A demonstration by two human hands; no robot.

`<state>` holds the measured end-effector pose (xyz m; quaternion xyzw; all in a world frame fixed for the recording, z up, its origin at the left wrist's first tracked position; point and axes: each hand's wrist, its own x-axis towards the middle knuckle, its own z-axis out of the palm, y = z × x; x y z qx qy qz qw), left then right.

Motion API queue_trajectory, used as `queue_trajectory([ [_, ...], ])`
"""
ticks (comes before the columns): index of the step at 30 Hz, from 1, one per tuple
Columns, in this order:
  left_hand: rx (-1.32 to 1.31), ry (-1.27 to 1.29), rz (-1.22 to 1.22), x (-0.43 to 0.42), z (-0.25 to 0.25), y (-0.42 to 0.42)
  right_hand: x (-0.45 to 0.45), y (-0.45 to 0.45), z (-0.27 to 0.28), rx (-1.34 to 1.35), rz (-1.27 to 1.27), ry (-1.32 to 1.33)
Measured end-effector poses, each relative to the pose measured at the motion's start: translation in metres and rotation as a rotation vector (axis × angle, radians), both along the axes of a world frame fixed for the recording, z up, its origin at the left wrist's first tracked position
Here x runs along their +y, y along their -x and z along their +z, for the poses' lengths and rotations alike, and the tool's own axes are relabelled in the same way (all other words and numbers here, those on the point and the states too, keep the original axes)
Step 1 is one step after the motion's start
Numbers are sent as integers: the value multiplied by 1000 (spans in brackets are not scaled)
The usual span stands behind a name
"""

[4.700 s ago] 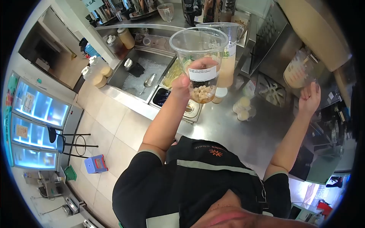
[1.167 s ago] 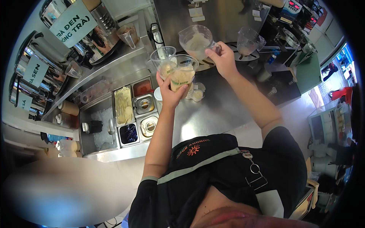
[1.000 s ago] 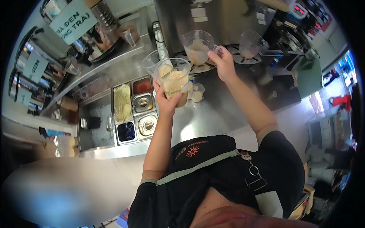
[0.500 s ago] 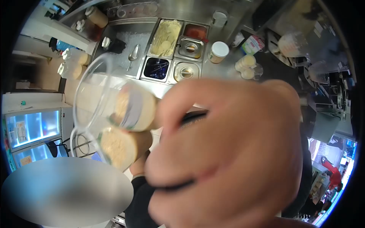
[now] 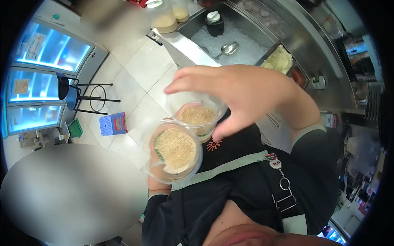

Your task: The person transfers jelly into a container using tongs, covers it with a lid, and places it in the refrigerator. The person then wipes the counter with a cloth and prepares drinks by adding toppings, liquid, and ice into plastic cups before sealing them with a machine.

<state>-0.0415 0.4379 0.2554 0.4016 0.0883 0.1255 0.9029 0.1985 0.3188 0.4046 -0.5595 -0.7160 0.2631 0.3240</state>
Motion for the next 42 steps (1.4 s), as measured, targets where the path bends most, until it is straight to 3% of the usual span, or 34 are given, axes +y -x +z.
queue_trajectory([
  [1,65,14,12,7,8,-5,12,-3,0,7,-40,131],
  [5,320,65,30,43,34,-50,54,-32,-34,43,-37,32],
  [7,314,40,69,69,12,-67,68,-48,-45,-34,-170,-36],
  [9,138,50,92,108,-36,-72,86,-66,-54,-70,-283,41],
  [12,2,252,-48,163,-58,-67,124,-108,-104,-174,-431,67],
  [14,-330,7,-47,184,-53,-78,154,-142,-159,-239,-471,19],
  [19,-397,-191,113,223,-4,-135,213,-212,-267,-303,-565,23],
  [24,-383,-532,293,245,31,-191,236,-238,-302,-213,-580,86],
  [27,-372,-565,381,253,15,-221,241,-235,-302,-206,-621,116],
  [29,-367,-582,283,257,5,-239,228,-239,-302,-239,-663,96],
  [31,-266,-598,339,250,-5,-256,210,-253,-307,108,-911,-41],
  [32,-225,-604,353,246,-10,-264,193,-268,-351,316,-1117,-143],
  [33,-184,-610,367,242,-16,-272,175,-282,-391,730,-1443,21],
  [34,-138,-639,321,236,-20,-282,145,-304,-491,848,-1649,152],
  [35,-95,-649,258,231,-29,-285,109,-323,-550,998,-1618,565],
  [36,-52,-662,194,226,-38,-289,104,-326,-577,1103,-1790,572],
  [38,-4,-711,-55,232,-75,-292,110,-339,-642,1235,-1991,525],
  [40,60,-719,-156,215,-110,-300,120,-341,-718,1468,-2147,178],
  [42,85,-731,-194,199,-146,-310,100,-354,-762,1615,-2059,173],
])
